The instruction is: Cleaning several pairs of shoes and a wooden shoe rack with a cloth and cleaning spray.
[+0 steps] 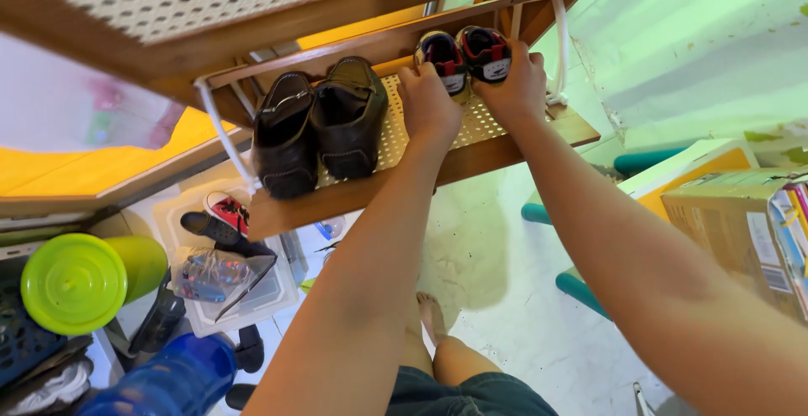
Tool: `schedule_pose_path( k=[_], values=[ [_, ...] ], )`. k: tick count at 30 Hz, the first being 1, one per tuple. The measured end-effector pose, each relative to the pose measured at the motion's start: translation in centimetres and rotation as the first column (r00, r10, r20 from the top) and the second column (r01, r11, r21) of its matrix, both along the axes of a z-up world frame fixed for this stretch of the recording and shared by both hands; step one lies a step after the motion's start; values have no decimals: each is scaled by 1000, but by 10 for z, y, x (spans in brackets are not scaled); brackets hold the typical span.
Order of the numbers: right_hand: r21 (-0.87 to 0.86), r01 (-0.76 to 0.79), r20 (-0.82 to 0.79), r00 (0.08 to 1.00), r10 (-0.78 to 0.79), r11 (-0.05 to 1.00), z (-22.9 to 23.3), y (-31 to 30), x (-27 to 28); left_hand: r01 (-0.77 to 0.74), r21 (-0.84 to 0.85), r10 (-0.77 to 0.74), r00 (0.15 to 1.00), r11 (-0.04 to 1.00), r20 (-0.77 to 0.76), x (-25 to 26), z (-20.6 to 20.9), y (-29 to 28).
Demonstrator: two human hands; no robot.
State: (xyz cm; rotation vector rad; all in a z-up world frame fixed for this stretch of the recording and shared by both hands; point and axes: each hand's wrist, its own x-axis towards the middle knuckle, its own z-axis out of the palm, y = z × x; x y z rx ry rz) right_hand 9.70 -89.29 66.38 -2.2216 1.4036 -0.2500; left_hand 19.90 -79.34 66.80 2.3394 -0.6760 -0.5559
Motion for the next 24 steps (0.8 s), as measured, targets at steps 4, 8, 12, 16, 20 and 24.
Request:
schedule_pose_path(
  k=[4, 8, 12, 16, 20, 24],
  values=[
    [-135, -90, 183, 976, 114, 987, 18, 57, -6, 8, -194, -6, 1000, 981, 9, -20, 48, 69],
    [-294, -222, 416, 846, 333, 930, 75, 153, -7, 31, -517, 80, 978, 855, 191, -50, 89, 160],
    [-146, -317, 656, 678, 332, 937, 106, 257, -9, -508, -537, 447, 858, 673, -252, -60, 99, 256],
    [6, -569, 734, 561, 383, 823, 111, 371, -14, -820, -450, 674, 557, 353, -485, -67, 18, 356],
    [147, -934, 772, 315, 552, 326, 54, 475, -25, -994, -104, -102, 109, -45, -989, -102, -38, 454],
    [149, -978, 503, 203, 840, 147, 16, 535, -31, -990, -31, -278, 68, -135, -958, -150, 8, 537]
  ],
)
